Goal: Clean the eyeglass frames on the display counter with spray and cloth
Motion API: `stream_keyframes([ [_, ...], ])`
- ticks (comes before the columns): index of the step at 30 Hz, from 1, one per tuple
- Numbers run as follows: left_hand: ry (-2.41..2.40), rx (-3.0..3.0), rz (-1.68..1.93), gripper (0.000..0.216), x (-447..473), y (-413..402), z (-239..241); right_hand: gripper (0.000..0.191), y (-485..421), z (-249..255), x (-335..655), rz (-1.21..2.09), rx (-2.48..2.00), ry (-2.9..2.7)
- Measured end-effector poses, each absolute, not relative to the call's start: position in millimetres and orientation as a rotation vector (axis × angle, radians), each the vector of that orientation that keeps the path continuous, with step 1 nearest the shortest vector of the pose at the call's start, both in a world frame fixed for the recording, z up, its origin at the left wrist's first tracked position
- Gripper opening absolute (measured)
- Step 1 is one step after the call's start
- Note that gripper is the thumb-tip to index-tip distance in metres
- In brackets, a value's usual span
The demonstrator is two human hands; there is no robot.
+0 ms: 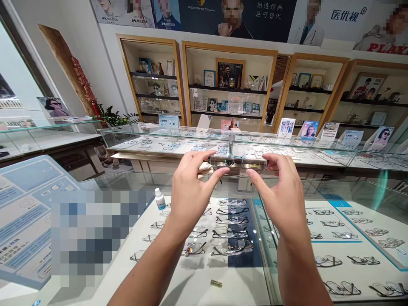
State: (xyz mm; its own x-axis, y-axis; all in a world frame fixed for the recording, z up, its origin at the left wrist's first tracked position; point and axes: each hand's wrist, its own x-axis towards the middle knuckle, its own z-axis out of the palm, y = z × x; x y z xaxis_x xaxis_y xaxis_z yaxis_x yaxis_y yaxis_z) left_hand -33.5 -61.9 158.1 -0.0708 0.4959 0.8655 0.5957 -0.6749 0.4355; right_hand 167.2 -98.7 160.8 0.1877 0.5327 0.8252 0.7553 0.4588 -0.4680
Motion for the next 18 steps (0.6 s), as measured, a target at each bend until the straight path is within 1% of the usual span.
stream_keyframes([
  [18,-1.237,-2.104,-1.854,0.036,-33.3,-65.5,159.8,0.040,-100.6,161.6,166.3,-0.245,-1.214,-1.486],
])
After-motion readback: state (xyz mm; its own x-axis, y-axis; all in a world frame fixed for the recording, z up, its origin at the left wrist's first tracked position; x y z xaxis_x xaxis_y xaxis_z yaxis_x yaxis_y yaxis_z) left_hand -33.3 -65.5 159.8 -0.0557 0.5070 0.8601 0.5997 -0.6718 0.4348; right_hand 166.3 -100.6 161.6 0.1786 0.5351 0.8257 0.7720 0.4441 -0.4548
